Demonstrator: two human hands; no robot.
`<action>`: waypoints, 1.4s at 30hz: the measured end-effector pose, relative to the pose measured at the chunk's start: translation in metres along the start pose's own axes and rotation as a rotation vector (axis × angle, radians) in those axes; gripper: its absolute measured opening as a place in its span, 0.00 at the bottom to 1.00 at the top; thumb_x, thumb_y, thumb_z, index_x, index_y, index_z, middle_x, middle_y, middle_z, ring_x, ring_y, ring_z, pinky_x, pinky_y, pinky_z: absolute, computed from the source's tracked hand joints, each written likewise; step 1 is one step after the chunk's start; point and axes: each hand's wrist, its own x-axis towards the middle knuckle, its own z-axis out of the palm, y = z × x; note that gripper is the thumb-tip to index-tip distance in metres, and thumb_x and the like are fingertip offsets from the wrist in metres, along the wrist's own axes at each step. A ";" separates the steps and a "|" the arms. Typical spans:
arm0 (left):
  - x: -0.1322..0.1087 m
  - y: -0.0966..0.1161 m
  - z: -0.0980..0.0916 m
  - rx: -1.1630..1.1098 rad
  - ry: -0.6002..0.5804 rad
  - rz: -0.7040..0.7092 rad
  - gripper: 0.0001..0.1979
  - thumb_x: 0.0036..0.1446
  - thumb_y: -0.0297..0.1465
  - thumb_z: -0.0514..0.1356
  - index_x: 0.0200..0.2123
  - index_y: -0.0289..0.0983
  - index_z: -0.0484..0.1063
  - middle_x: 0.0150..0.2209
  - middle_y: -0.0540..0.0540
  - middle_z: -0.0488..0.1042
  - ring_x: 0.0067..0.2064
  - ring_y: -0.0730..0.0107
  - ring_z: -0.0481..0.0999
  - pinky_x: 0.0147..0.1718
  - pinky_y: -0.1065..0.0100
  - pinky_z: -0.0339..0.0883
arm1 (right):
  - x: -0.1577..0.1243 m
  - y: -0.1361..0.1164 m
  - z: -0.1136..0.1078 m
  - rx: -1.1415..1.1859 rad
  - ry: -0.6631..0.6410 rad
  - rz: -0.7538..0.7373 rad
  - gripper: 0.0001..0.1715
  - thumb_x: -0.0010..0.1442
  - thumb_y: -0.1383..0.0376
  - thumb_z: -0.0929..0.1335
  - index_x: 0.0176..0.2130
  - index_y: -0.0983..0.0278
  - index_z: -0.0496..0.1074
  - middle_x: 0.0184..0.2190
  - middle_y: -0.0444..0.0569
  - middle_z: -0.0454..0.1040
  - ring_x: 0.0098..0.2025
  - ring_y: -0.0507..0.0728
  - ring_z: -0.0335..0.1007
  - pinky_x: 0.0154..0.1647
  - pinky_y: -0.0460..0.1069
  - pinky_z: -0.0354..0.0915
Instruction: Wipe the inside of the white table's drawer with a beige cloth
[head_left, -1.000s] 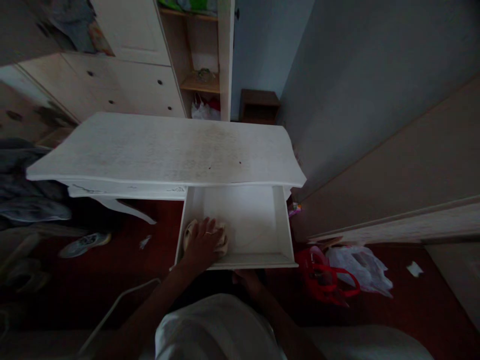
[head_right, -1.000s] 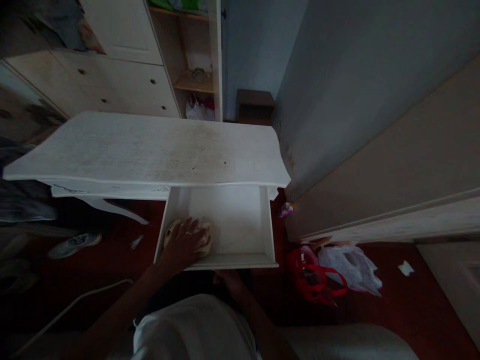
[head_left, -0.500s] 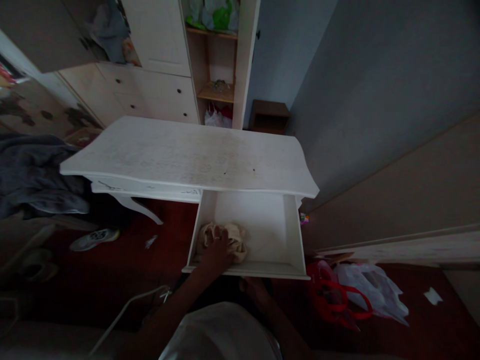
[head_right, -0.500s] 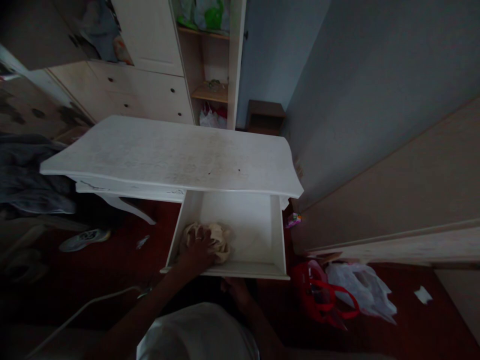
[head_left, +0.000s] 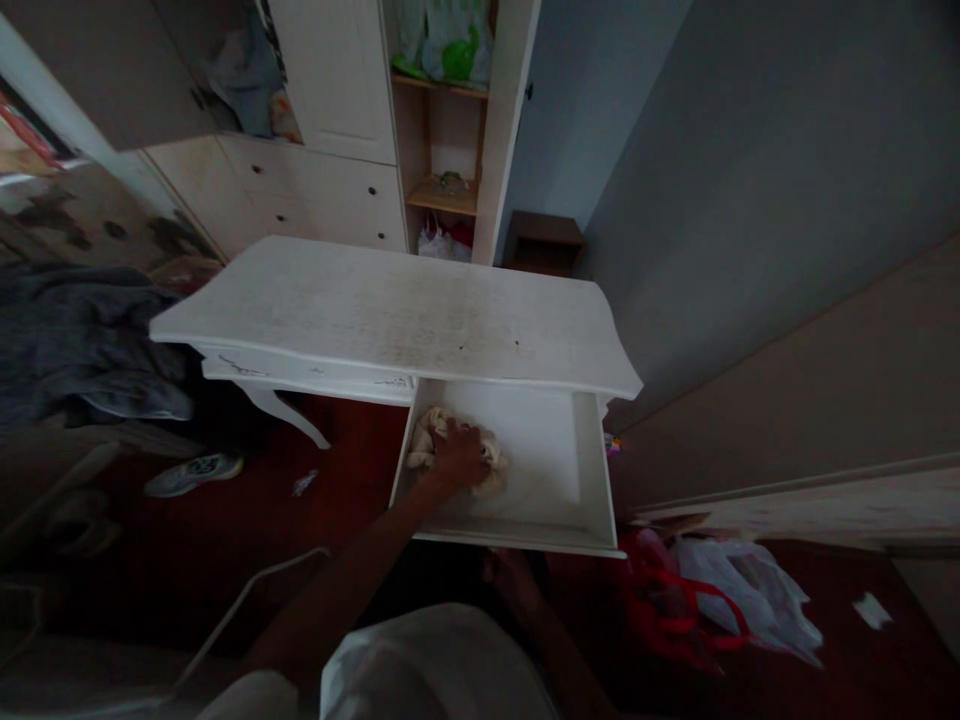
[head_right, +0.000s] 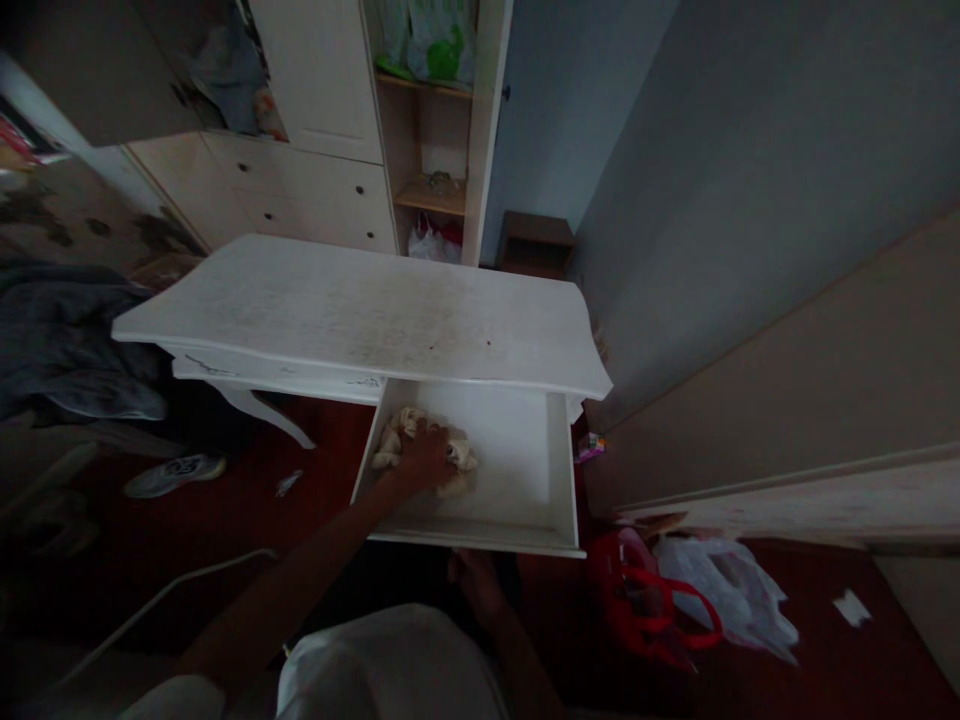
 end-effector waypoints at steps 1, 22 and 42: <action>0.007 -0.001 -0.002 -0.003 0.007 0.009 0.24 0.51 0.37 0.63 0.50 0.35 0.71 0.51 0.31 0.72 0.60 0.32 0.59 0.53 0.30 0.51 | 0.000 0.000 0.000 0.001 -0.005 -0.004 0.26 0.51 0.42 0.71 0.27 0.61 0.72 0.18 0.41 0.67 0.21 0.52 0.60 0.27 0.49 0.58; 0.076 -0.029 -0.027 -0.040 -0.010 0.213 0.14 0.50 0.34 0.61 0.40 0.34 0.76 0.39 0.40 0.79 0.45 0.55 0.75 0.58 0.54 0.55 | 0.003 -0.004 -0.005 -0.058 -0.023 0.050 0.31 0.45 0.37 0.72 0.27 0.62 0.71 0.16 0.40 0.64 0.21 0.52 0.58 0.27 0.49 0.56; 0.123 0.073 0.007 -0.100 -0.049 0.601 0.15 0.48 0.36 0.62 0.39 0.37 0.76 0.39 0.41 0.79 0.48 0.54 0.74 0.47 0.60 0.69 | 0.000 -0.012 -0.002 -0.087 -0.029 0.068 0.30 0.45 0.38 0.72 0.24 0.61 0.67 0.19 0.42 0.63 0.23 0.52 0.57 0.30 0.50 0.57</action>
